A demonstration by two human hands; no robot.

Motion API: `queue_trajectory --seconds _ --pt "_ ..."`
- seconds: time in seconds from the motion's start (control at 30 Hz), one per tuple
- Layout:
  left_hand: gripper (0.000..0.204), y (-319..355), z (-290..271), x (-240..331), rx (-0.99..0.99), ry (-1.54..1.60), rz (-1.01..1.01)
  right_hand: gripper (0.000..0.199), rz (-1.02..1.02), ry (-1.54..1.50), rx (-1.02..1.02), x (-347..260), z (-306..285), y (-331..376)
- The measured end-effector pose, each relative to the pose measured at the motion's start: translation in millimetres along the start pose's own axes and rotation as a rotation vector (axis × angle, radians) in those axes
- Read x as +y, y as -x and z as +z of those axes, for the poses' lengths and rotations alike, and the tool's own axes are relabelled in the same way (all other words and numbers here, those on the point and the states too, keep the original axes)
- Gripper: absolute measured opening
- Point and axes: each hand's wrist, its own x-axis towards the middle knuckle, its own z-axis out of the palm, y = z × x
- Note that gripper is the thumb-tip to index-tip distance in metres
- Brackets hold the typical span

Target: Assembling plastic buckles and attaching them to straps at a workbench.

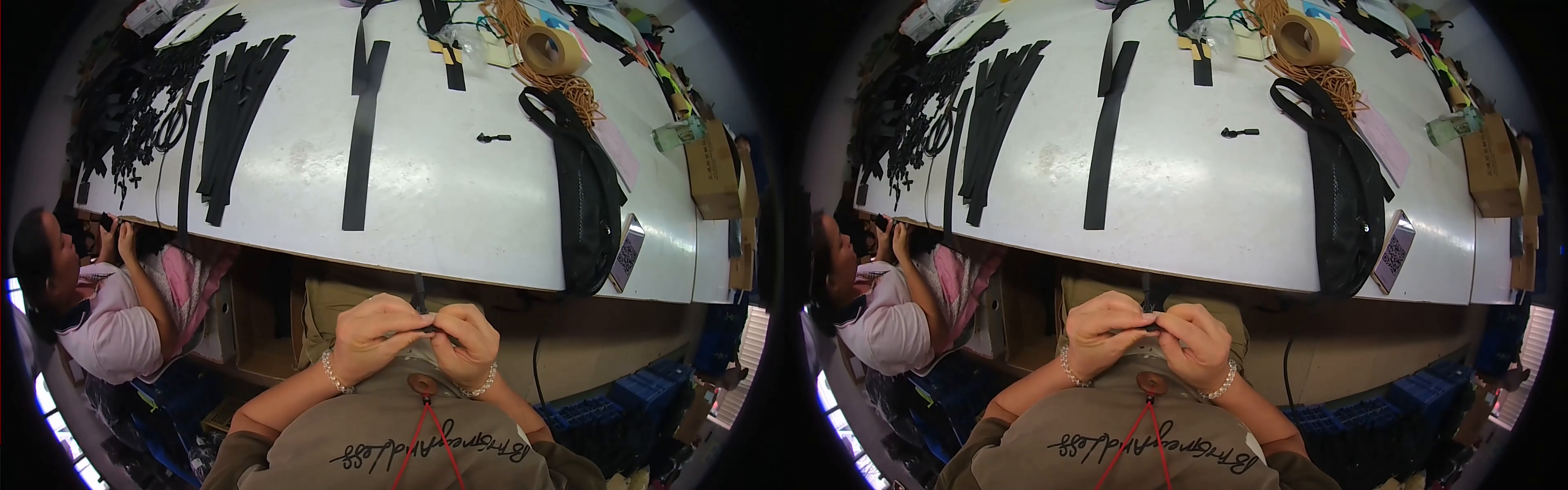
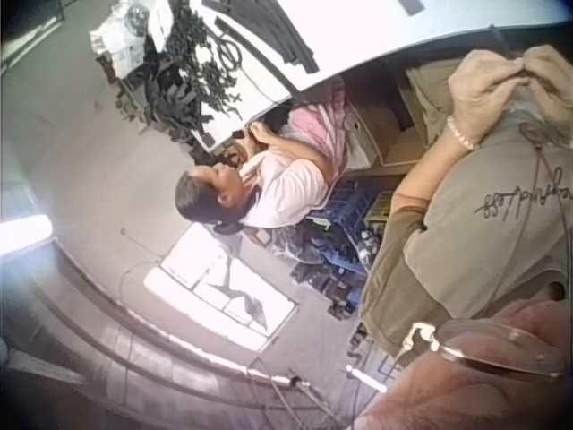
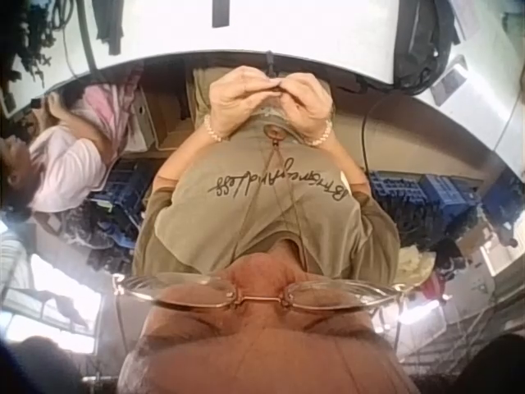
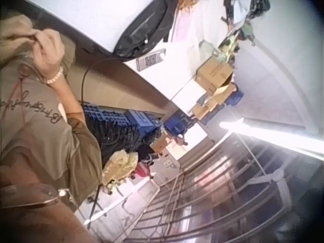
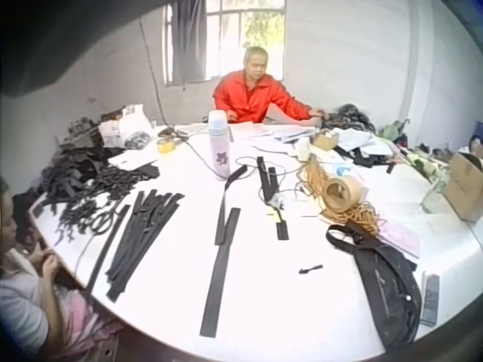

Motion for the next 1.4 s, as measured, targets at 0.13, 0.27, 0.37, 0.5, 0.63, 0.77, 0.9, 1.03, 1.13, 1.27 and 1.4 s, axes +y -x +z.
queue_trajectory --seconds 0.13,0.27,0.37,0.5,0.63,0.77,0.9,1.03,1.13,1.27,1.4 --pt "0.023 1 0 0 0.0 0.005 0.004 0.025 -0.018 0.002 -0.007 1 -1 1" --pt "0.023 0 0 -1 -0.022 0.009 0.01 0.023 -0.023 -0.003 -0.034 0 -3 0" --pt "0.022 -1 0 1 -0.042 0.0 -0.01 0.02 -0.02 -0.027 -0.067 0 -4 -3" --pt "0.02 -1 1 0 -0.034 0.018 0.015 0.015 0.117 -0.22 -0.128 1 -3 -6" --pt "0.019 -1 2 -4 -0.014 -0.006 0.04 0.015 0.165 -0.202 -0.088 -4 2 -6" --pt "0.017 -3 6 -2 0.012 0.011 0.021 0.017 -0.041 0.028 -0.007 -3 5 -5" --pt "0.015 -4 7 -4 0.034 0.022 0.044 0.017 0.063 -0.057 0.004 -2 7 -4" --pt "0.016 -5 5 -6 0.038 0.009 0.064 0.016 0.181 -0.193 -0.01 -2 8 -4" --pt "0.019 -6 4 -3 0.014 0.024 0.054 0.016 0.061 -0.087 0.022 -3 6 -8" --pt "0.021 -6 7 1 -0.005 0.236 -0.252 0.013 0.189 -0.138 0.005 -1 -1 -11" --pt "0.021 -7 6 -2 0.027 0.568 -0.631 0.009 0.41 -0.268 -0.06 4 -5 -16"
